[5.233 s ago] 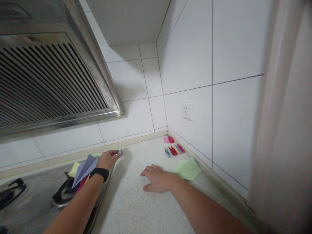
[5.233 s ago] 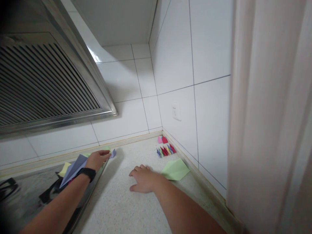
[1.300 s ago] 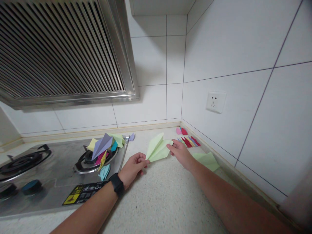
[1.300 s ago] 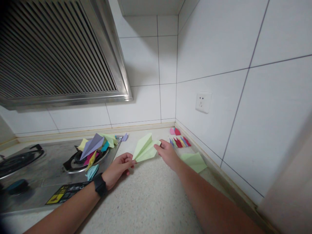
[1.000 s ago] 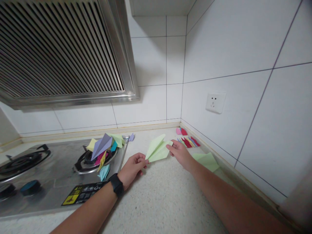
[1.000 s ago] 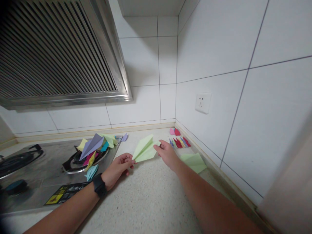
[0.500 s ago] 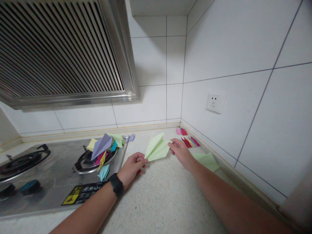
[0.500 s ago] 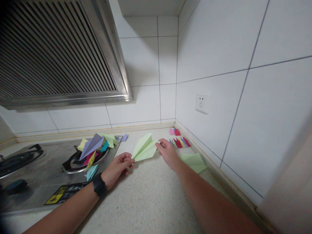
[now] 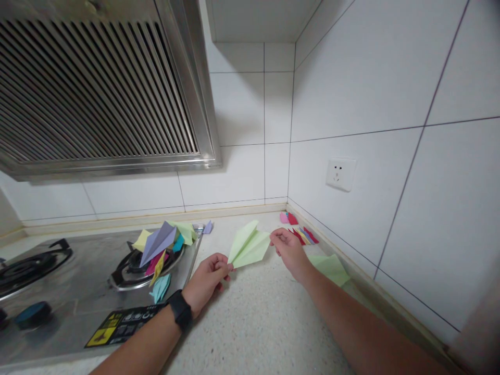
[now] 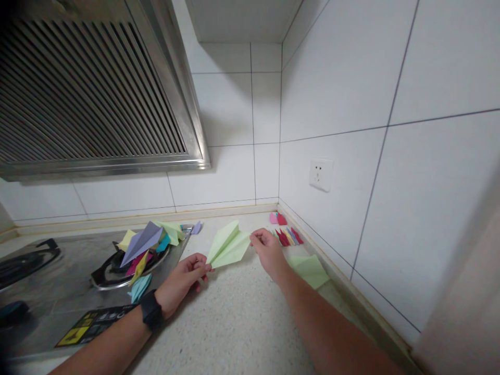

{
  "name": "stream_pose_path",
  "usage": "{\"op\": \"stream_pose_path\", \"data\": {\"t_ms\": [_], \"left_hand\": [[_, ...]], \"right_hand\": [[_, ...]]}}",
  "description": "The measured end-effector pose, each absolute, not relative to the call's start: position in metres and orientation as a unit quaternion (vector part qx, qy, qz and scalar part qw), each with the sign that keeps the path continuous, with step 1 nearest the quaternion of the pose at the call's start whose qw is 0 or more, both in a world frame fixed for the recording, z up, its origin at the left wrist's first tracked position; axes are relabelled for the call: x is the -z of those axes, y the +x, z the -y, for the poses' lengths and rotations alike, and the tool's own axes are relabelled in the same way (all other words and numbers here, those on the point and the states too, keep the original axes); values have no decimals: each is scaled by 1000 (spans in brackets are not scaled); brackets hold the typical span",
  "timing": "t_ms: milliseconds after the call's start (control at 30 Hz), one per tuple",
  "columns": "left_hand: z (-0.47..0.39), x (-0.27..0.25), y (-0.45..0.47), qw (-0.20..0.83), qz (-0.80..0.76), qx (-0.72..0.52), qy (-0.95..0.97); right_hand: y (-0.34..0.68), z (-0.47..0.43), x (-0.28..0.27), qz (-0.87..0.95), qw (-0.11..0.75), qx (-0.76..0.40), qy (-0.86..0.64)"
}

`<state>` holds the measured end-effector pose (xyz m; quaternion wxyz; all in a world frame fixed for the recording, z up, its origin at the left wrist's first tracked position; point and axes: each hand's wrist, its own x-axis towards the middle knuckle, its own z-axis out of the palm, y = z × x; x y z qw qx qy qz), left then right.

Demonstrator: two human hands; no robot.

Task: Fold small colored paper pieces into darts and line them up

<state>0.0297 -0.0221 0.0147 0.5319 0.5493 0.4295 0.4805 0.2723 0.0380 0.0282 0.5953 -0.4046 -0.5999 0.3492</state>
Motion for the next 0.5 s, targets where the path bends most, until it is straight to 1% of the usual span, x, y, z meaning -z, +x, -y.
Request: {"op": "stream_pose_path", "data": {"t_ms": [300, 500], "left_hand": [[20, -13, 30, 514, -432, -490, 556], [20, -13, 30, 508, -444, -485, 557]], "right_hand": [[273, -38, -31, 596, 603, -335, -410], [274, -41, -29, 593, 615, -347, -385]]}}
